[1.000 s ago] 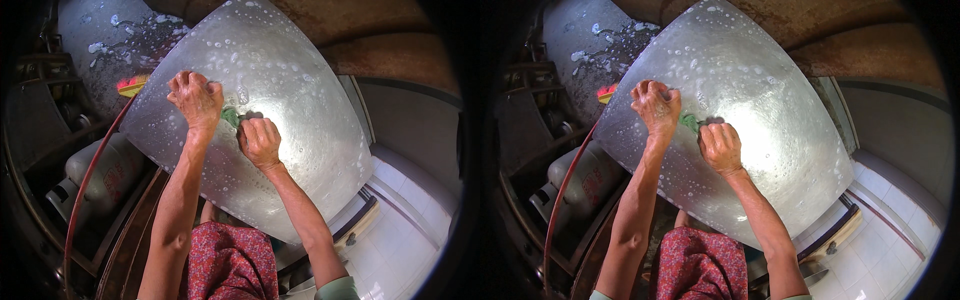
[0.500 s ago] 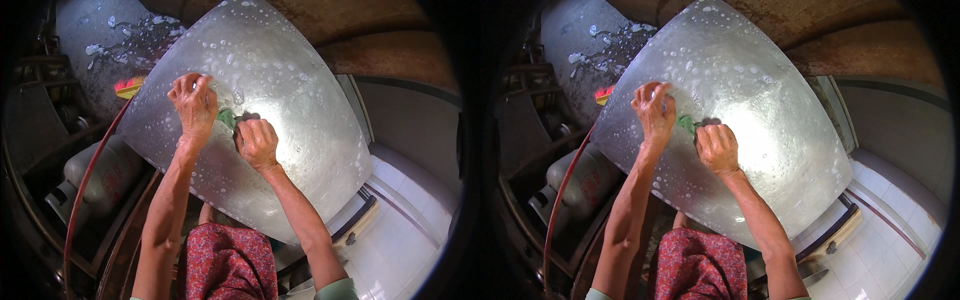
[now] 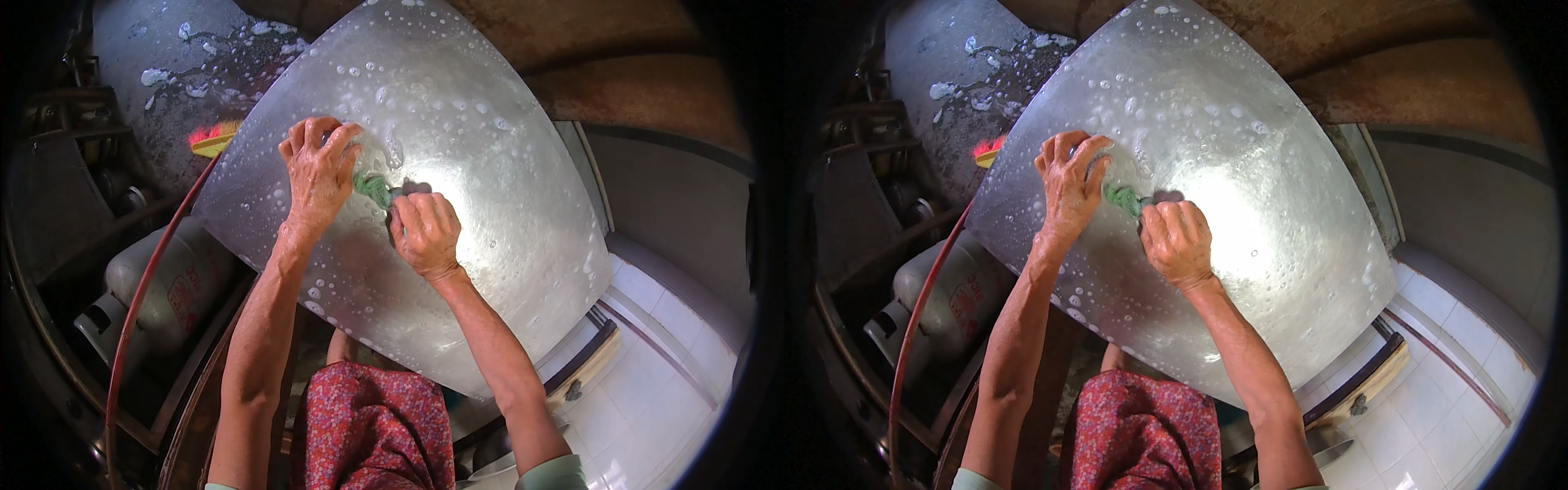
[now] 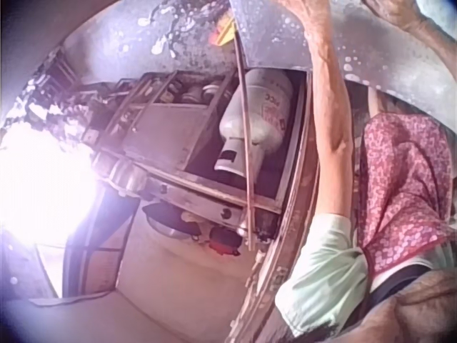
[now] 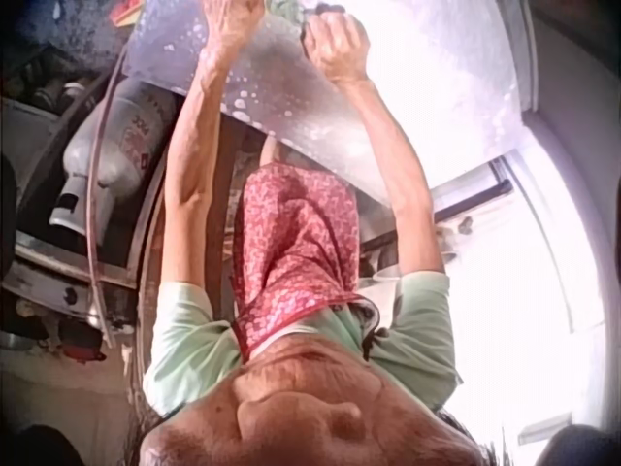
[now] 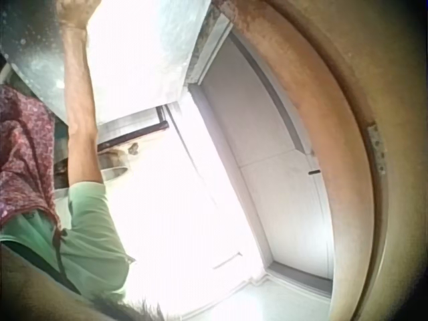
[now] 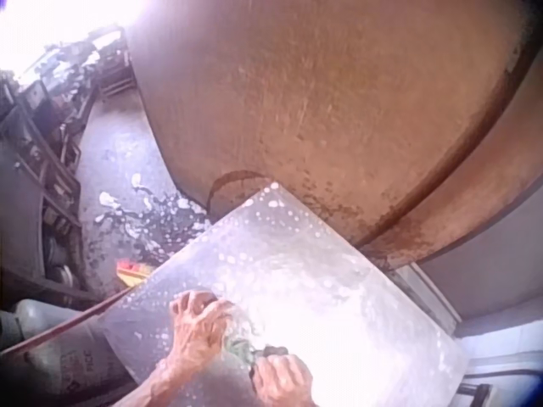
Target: The person scrubs a large, flat metal sheet with a green cloth and water, repeatedly wiping both sides and rinsing the cloth in a nearby basin. The person flips the sheet over to clean the other side and continues scrubbing until the clip ends.
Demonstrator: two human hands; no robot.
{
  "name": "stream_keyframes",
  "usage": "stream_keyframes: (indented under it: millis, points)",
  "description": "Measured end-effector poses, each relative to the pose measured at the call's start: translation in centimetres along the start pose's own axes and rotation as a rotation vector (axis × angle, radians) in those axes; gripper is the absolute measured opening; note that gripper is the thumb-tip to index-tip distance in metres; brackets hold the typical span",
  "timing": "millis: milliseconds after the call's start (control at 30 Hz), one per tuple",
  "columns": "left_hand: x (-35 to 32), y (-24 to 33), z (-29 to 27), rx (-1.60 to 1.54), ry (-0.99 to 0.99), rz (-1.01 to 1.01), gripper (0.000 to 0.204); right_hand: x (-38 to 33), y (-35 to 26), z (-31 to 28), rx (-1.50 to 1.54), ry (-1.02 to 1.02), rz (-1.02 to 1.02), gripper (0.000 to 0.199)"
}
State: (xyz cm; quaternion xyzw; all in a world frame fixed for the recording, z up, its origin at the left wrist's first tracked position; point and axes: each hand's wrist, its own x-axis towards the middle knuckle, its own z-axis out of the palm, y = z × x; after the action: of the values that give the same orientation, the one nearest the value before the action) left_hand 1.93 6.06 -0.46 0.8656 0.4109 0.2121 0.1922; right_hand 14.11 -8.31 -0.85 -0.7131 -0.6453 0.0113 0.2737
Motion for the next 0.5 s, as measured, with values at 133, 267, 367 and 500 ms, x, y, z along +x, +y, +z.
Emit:
stream_keyframes:
  millis: [133, 267, 367, 500]
  points:
    - [-0.13, 0.00, 0.11, 0.004, 0.001, -0.003, 0.022, -0.32, 0.12, 0.36, 0.001, 0.018, 0.001, 0.023]
    - [-0.24, -0.01, 0.18, 0.000, 0.010, 0.000, 0.020, -0.29, 0.08, 0.30, 0.003, 0.023, -0.001, 0.023]
    - [-0.09, 0.19, 0.30, -0.010, 0.021, -0.009, 0.018, -0.17, 0.17, 0.27, 0.001, 0.034, 0.000, 0.022]
    - [-0.25, -0.15, 0.32, 0.015, 0.022, 0.009, 0.023, -0.10, 0.06, 0.46, 0.013, 0.043, 0.005, 0.022]
